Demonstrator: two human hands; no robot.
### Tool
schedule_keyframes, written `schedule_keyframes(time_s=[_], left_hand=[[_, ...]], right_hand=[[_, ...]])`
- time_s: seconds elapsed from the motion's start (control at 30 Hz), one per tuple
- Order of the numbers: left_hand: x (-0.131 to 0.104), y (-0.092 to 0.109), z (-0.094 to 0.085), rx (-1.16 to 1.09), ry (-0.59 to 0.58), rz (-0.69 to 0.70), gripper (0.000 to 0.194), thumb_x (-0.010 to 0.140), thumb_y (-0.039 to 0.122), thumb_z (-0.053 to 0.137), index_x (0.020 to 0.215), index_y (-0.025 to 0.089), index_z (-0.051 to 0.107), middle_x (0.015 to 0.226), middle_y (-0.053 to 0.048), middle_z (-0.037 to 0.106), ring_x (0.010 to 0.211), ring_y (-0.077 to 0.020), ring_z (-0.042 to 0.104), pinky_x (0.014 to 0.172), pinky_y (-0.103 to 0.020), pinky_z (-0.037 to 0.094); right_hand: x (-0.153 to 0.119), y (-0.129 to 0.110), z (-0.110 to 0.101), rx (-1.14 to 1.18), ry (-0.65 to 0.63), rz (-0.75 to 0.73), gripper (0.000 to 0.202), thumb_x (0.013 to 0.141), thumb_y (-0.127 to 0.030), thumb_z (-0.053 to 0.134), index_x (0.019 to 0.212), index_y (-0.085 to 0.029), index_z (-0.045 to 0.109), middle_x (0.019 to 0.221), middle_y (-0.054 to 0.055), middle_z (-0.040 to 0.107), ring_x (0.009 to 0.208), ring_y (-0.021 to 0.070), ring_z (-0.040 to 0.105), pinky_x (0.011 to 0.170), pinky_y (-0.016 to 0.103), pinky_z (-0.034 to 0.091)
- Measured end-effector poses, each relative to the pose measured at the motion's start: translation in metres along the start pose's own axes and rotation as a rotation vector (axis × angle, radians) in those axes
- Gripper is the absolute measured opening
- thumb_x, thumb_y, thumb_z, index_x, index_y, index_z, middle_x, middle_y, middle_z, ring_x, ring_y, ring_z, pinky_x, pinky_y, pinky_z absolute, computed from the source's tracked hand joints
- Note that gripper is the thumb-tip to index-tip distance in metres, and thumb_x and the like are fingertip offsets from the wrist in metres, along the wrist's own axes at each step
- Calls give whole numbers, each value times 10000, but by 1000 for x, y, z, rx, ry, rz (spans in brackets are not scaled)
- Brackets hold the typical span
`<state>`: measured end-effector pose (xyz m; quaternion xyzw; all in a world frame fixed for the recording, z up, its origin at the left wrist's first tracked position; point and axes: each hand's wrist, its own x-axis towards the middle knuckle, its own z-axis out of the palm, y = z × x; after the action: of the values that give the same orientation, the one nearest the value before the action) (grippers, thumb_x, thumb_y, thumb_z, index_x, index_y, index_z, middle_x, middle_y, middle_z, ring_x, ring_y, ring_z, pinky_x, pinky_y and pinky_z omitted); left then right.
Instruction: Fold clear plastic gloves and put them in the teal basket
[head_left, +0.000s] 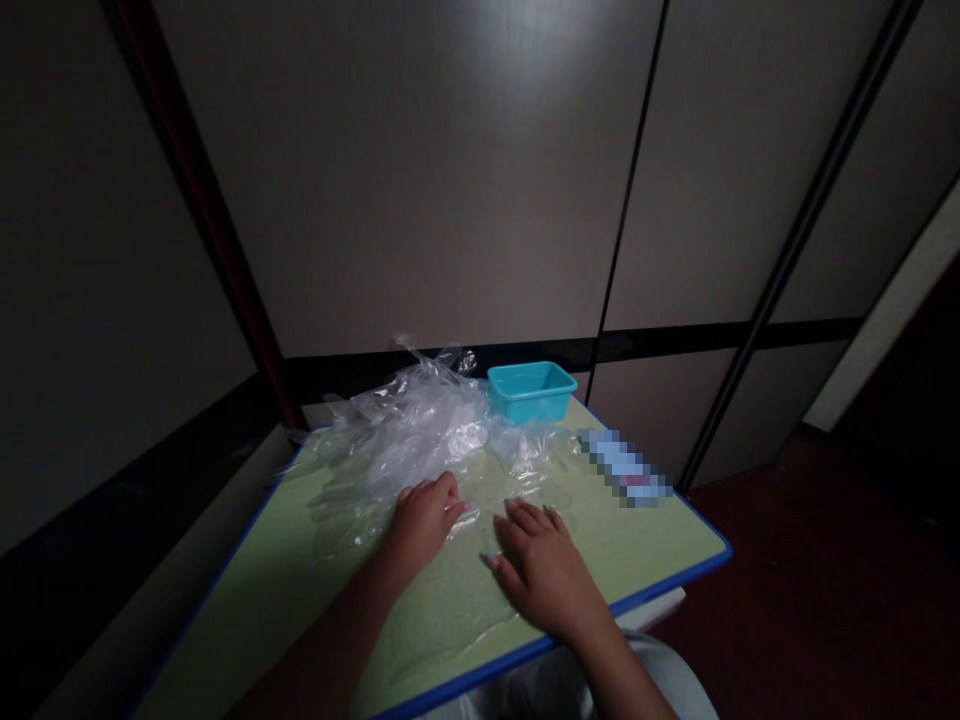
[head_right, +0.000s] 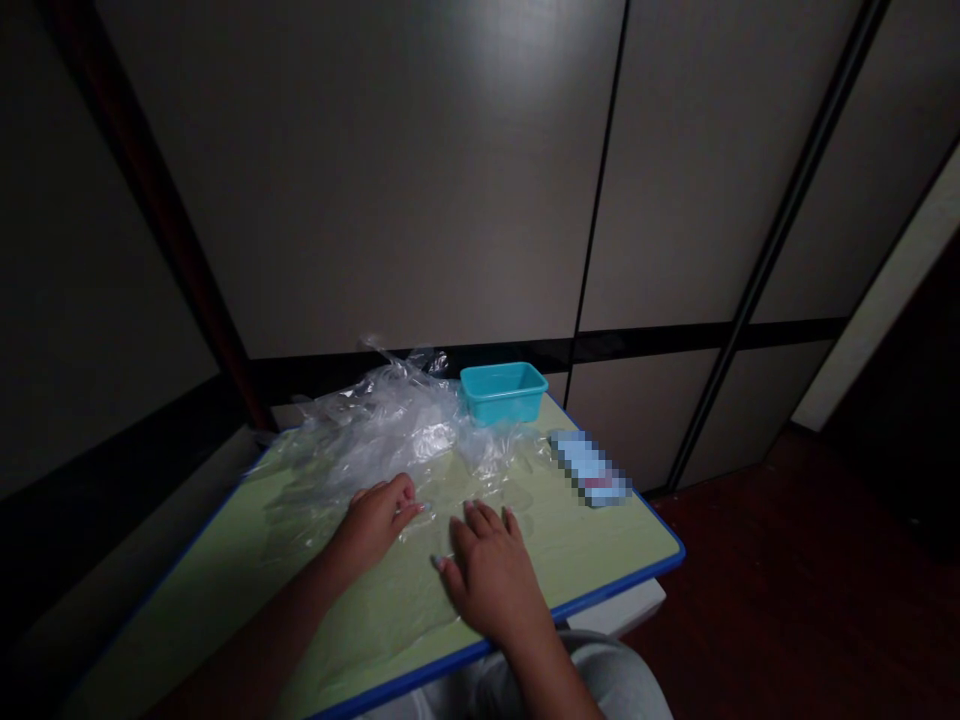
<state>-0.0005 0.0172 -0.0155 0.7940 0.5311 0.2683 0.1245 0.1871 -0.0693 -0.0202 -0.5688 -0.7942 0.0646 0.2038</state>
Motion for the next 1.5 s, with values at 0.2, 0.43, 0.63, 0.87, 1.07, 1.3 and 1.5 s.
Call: schedule_keyframes(time_s=[0.2, 0.43, 0.63, 0.87, 1.07, 1.3, 1.5], left_hand=[[1, 1, 2, -291, -28, 21, 151, 815, 331, 478, 927, 231, 496, 741, 20, 620, 729, -159, 603, 678, -258, 432], [2, 5, -6, -492, -11, -31, 222, 787, 410, 487, 882, 213, 521, 784, -1, 608, 756, -166, 601, 702, -281, 473], [3, 3, -15, -620, -32, -100, 306, 704, 482, 582, 835, 209, 539, 766, -9, 631, 778, -185, 608, 726, -307, 472], [2, 6, -22, -728, -135, -182, 387, 733, 565, 514, 800, 184, 538, 706, -24, 654, 637, -155, 616, 624, -288, 473], [0, 7, -23, -770, -227, -249, 445, 708, 605, 530, 798, 169, 541, 698, -35, 656, 599, -158, 622, 530, -263, 454], [0, 7, -24, -829, -218, -238, 470, 721, 624, 529, 787, 160, 571, 723, -51, 656, 665, -167, 624, 679, -319, 483], [1, 6, -30, -1145, -188, -296, 512, 757, 651, 504, 885, 164, 595, 877, -102, 680, 849, -236, 633, 846, -412, 446]], right_hand=[[1, 2, 1, 1, -43, 11, 479, 888, -442, 428, 1326, -249, 456, 1446, 98, 349, 1342, 277, 263, 1075, 518, 142], [0, 0, -1, 5, -42, 32, 478, 905, -460, 397, 1337, -261, 441, 1455, 106, 328, 1351, 272, 244, 1073, 535, 120], [-2, 1, -10, 62, -54, -17, 426, 950, -432, 304, 1354, -339, 401, 1483, 43, 277, 1368, 248, 202, 1067, 577, 40], [-3, 0, -12, 52, -65, -22, 408, 950, -434, 309, 1304, -312, 470, 1469, 57, 309, 1369, 253, 198, 1059, 589, 19], [-4, 2, -9, 83, -17, -12, 339, 947, -393, 330, 1166, -279, 563, 1431, 45, 382, 1357, 234, 229, 1067, 572, 27], [-5, 10, -1, 124, 200, 86, 457, 932, -378, 321, 1342, -185, 381, 1465, 118, 294, 1363, 229, 210, 1083, 512, 147], [-3, 2, -12, 89, -42, -193, 525, 924, -473, 353, 1411, -285, 297, 1470, 29, 303, 1367, 222, 209, 1089, 541, -35]])
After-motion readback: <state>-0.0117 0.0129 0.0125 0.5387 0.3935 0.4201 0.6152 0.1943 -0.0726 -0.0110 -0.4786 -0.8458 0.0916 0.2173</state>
